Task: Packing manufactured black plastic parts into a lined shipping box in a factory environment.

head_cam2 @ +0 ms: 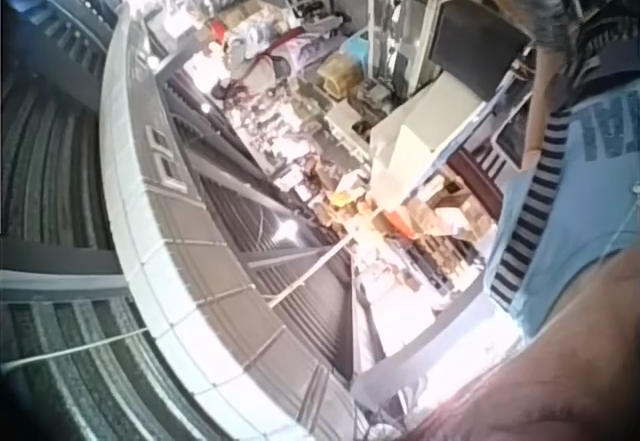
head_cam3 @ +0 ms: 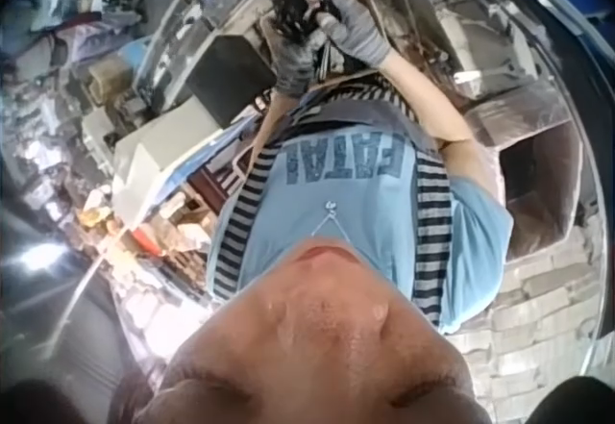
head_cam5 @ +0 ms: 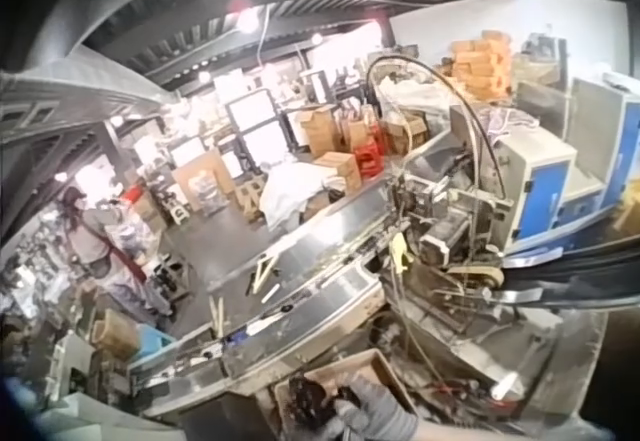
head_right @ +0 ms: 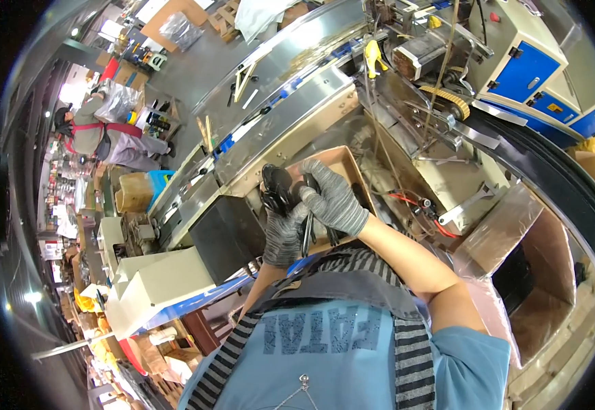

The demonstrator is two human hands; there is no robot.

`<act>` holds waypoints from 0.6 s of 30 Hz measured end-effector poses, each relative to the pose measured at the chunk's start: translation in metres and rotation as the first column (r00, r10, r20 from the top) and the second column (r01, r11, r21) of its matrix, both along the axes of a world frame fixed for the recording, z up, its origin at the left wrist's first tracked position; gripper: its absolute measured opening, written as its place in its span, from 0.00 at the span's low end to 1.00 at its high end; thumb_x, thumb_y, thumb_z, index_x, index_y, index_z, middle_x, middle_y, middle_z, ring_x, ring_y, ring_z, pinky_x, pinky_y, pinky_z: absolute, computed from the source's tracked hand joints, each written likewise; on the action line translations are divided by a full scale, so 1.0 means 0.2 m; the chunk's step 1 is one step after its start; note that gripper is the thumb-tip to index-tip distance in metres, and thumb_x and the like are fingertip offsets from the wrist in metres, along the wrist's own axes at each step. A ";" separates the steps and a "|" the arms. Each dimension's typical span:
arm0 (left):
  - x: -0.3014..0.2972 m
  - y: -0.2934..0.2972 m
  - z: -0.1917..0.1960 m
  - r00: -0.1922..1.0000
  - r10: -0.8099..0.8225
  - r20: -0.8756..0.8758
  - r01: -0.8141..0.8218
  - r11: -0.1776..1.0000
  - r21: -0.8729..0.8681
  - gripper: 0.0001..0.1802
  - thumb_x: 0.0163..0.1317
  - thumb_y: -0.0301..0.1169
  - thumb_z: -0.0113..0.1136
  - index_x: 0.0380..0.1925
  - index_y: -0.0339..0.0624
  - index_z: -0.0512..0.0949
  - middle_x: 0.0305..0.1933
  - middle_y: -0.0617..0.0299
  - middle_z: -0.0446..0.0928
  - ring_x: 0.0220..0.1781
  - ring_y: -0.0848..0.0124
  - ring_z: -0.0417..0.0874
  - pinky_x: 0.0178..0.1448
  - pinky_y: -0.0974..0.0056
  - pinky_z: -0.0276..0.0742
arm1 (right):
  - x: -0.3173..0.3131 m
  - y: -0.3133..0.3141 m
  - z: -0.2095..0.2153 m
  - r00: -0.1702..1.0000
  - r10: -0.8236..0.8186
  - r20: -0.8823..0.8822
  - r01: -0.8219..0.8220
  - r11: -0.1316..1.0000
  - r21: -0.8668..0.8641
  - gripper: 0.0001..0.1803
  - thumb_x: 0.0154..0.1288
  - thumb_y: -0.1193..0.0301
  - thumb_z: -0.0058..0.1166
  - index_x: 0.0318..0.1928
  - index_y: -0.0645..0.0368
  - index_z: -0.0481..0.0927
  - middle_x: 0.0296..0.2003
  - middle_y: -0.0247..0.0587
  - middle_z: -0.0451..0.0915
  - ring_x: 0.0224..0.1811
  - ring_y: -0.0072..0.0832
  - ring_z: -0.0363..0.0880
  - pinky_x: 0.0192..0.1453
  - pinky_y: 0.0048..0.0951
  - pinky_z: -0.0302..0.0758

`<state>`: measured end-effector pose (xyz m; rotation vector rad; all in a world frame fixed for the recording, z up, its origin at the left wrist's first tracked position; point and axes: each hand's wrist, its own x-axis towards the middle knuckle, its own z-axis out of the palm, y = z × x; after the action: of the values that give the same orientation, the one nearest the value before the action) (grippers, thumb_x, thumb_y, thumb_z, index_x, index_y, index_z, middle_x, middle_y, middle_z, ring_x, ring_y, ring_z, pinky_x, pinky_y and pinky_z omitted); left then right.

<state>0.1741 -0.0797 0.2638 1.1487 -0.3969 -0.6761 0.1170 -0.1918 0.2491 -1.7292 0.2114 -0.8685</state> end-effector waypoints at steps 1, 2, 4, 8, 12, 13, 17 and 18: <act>0.00 0.00 0.00 0.999 -0.018 0.046 0.018 1.000 0.005 0.24 0.56 0.26 0.62 0.53 0.40 0.69 0.44 0.68 0.73 0.45 0.77 0.74 0.48 0.73 0.72 | 0.00 0.00 -0.04 1.000 -0.001 0.000 0.001 1.000 0.002 0.16 0.60 0.74 0.49 0.50 0.60 0.70 0.35 0.43 0.76 0.30 0.32 0.77 0.35 0.29 0.74; 0.00 0.00 -0.01 0.999 -0.019 0.046 0.019 1.000 0.007 0.24 0.56 0.26 0.62 0.53 0.40 0.69 0.44 0.68 0.73 0.45 0.77 0.74 0.48 0.73 0.72 | -0.01 0.00 -0.06 0.998 -0.051 -0.027 0.049 0.997 -0.062 0.16 0.60 0.73 0.48 0.49 0.61 0.71 0.36 0.47 0.76 0.34 0.38 0.77 0.39 0.32 0.74; 0.02 0.01 -0.04 0.995 -0.016 -0.100 0.025 0.996 0.091 0.23 0.57 0.28 0.62 0.53 0.40 0.69 0.46 0.67 0.73 0.45 0.77 0.74 0.48 0.72 0.72 | -0.02 0.00 -0.05 0.997 -0.007 -0.081 0.000 0.995 -0.096 0.14 0.60 0.70 0.46 0.46 0.62 0.72 0.35 0.51 0.77 0.39 0.46 0.77 0.42 0.35 0.74; 0.10 0.09 -0.08 0.933 -0.298 -0.203 0.292 0.955 -0.057 0.24 0.59 0.29 0.60 0.55 0.40 0.67 0.47 0.67 0.73 0.45 0.76 0.74 0.49 0.72 0.72 | -0.04 0.00 0.01 0.975 0.187 -0.123 -0.181 0.982 0.056 0.13 0.59 0.71 0.53 0.45 0.60 0.73 0.30 0.46 0.77 0.34 0.36 0.78 0.40 0.31 0.73; 0.11 0.10 -0.15 0.972 -0.235 -0.007 0.233 0.957 0.173 0.20 0.55 0.34 0.65 0.46 0.43 0.72 0.35 0.69 0.73 0.35 0.77 0.74 0.39 0.73 0.72 | -0.07 0.03 0.00 0.953 0.221 -0.206 -0.178 0.962 0.206 0.14 0.59 0.72 0.55 0.46 0.59 0.71 0.30 0.41 0.76 0.33 0.25 0.76 0.39 0.26 0.73; 0.10 0.10 -0.14 0.974 -0.227 0.008 0.217 0.941 0.259 0.17 0.56 0.35 0.65 0.44 0.43 0.73 0.33 0.69 0.74 0.34 0.77 0.74 0.38 0.72 0.72 | -0.07 0.03 -0.01 0.957 0.234 -0.174 -0.164 0.926 0.341 0.14 0.59 0.74 0.54 0.46 0.59 0.71 0.30 0.40 0.76 0.33 0.23 0.75 0.39 0.25 0.73; 0.04 0.10 -0.06 0.966 -0.220 0.137 0.121 0.850 0.512 0.10 0.58 0.36 0.62 0.36 0.43 0.77 0.24 0.69 0.73 0.26 0.79 0.72 0.32 0.71 0.69 | -0.03 -0.07 0.00 0.970 -0.158 -0.185 0.165 0.986 0.024 0.09 0.61 0.78 0.46 0.42 0.62 0.73 0.29 0.40 0.79 0.31 0.27 0.79 0.37 0.27 0.75; 0.02 0.09 -0.05 0.961 -0.207 0.183 0.091 0.862 0.498 0.10 0.59 0.36 0.62 0.35 0.43 0.78 0.22 0.69 0.73 0.24 0.80 0.71 0.30 0.71 0.68 | -0.02 -0.07 0.00 0.983 -0.129 -0.134 0.125 0.992 -0.034 0.09 0.60 0.78 0.46 0.42 0.62 0.74 0.30 0.41 0.80 0.32 0.30 0.80 0.38 0.27 0.76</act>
<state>0.1790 -0.0613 0.2547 1.7014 -0.5367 -0.8084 0.1121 -0.2059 0.2493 -1.8159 0.4074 -0.8487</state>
